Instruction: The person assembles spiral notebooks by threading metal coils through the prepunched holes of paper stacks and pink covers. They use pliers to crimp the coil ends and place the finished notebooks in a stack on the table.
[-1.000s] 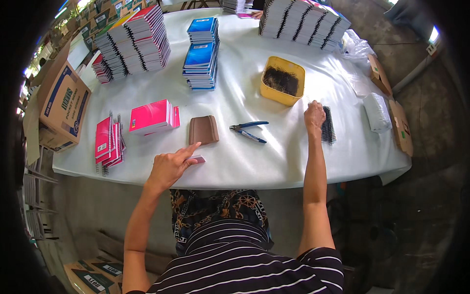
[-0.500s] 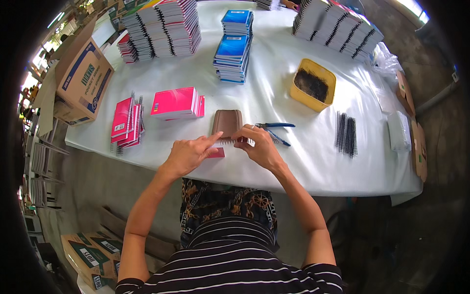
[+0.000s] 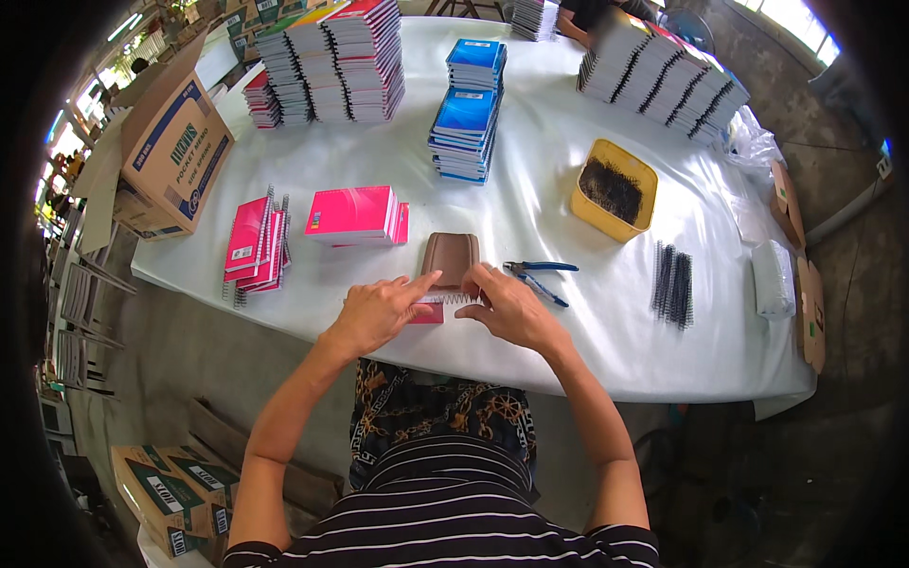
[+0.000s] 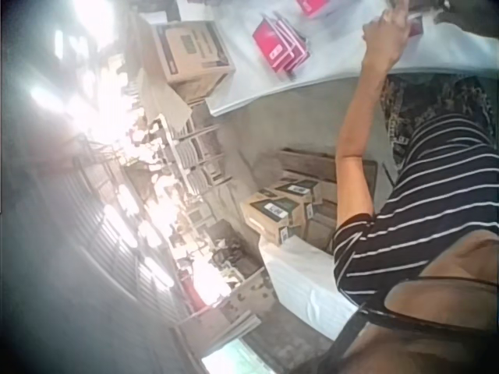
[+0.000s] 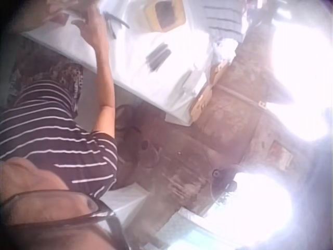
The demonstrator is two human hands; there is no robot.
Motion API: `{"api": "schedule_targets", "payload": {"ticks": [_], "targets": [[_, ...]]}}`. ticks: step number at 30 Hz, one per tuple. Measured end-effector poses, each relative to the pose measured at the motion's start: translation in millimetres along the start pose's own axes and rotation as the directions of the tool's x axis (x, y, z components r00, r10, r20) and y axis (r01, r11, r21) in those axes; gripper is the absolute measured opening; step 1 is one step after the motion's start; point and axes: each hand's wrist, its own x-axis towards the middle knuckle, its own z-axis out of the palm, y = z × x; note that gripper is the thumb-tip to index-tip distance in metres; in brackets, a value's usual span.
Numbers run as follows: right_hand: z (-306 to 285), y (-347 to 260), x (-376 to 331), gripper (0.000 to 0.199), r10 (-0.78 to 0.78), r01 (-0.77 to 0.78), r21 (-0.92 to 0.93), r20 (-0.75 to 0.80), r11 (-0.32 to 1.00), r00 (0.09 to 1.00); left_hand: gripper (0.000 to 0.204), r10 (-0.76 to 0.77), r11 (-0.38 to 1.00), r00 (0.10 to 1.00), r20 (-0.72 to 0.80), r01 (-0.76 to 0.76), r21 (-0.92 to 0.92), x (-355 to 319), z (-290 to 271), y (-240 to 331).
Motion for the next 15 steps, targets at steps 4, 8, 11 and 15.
{"api": "schedule_targets", "payload": {"ticks": [4, 8, 11, 15], "targets": [[-1.0, -2.9, 0.8, 0.015, -0.024, 0.038, -0.123, 0.117, 0.992, 0.993, 0.058, 0.134, 0.986, 0.964, -0.232, -0.153, -0.067, 4.1, -2.1, 11.4], [-18.5, 11.2, 18.3, 0.014, -0.03, 0.055, -0.095, 0.248, 0.994, 0.968, 0.053, 0.083, 0.996, 0.991, 0.104, -0.08, -0.035, 0.1, -7.9, 17.3], [-20.2, 32.0, 41.5, 0.029, -0.086, 0.134, -0.269, 0.185, 0.954, 0.979, 0.052, 0.133, 0.989, 0.971, 0.199, -0.143, 0.038, 2.3, -14.9, 18.3], [3.9, 58.3, 71.5, 0.06, -0.112, 0.246, -0.332, 0.376, 0.91, 0.92, 0.06, 0.344, 0.938, 0.914, -0.216, -0.329, 0.106, -1.5, 11.4, -4.3]]}}
